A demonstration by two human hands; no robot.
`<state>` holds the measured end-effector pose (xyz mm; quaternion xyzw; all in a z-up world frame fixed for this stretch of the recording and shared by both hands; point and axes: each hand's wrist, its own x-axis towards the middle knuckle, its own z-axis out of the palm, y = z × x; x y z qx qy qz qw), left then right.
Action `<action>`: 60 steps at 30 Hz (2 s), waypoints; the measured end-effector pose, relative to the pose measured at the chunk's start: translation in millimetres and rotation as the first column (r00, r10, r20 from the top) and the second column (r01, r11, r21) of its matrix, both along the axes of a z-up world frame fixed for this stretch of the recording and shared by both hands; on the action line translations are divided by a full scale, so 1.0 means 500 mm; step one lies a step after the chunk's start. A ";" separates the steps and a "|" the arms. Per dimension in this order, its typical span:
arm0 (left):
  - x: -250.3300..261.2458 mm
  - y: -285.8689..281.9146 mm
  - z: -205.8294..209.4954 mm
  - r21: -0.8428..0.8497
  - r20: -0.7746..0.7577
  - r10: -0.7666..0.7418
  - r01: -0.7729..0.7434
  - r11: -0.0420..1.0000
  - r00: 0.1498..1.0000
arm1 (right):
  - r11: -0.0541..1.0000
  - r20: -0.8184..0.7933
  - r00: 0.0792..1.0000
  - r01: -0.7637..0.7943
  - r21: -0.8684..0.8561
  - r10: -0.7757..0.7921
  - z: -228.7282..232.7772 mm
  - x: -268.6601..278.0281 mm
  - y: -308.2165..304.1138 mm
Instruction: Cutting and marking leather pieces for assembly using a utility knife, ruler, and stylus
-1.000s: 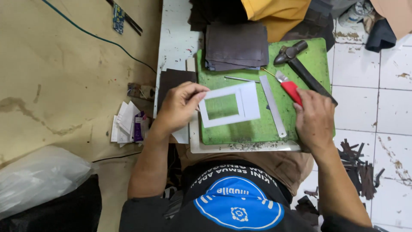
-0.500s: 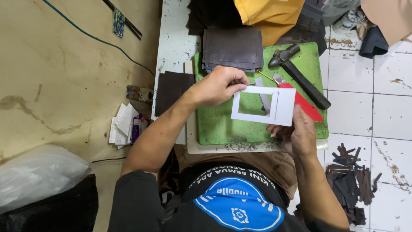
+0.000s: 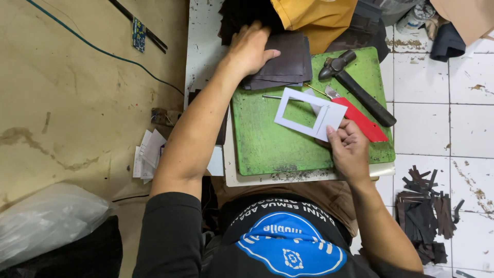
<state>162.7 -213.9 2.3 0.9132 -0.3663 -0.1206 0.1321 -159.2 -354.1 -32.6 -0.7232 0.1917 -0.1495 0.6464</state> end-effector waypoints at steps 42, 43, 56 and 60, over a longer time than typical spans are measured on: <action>-0.360 0.180 0.009 -0.662 0.078 -0.283 0.262 0.702 0.956 | 0.810 0.284 0.931 0.343 -0.475 -0.227 0.056 -0.121 -0.086; -0.344 0.170 -0.017 -0.649 0.015 -0.283 0.225 0.727 0.959 | 0.830 0.256 0.944 0.308 -0.465 -0.207 0.061 -0.119 -0.082; -0.341 0.208 -0.056 -0.467 0.186 -0.131 0.205 0.860 0.974 | 0.963 0.021 0.995 0.102 -0.249 -0.100 0.065 -0.097 -0.043; -0.397 0.307 -0.034 -0.450 0.176 -0.018 0.097 0.888 0.984 | 0.982 -0.072 0.997 0.025 -0.186 -0.039 0.070 -0.067 -0.007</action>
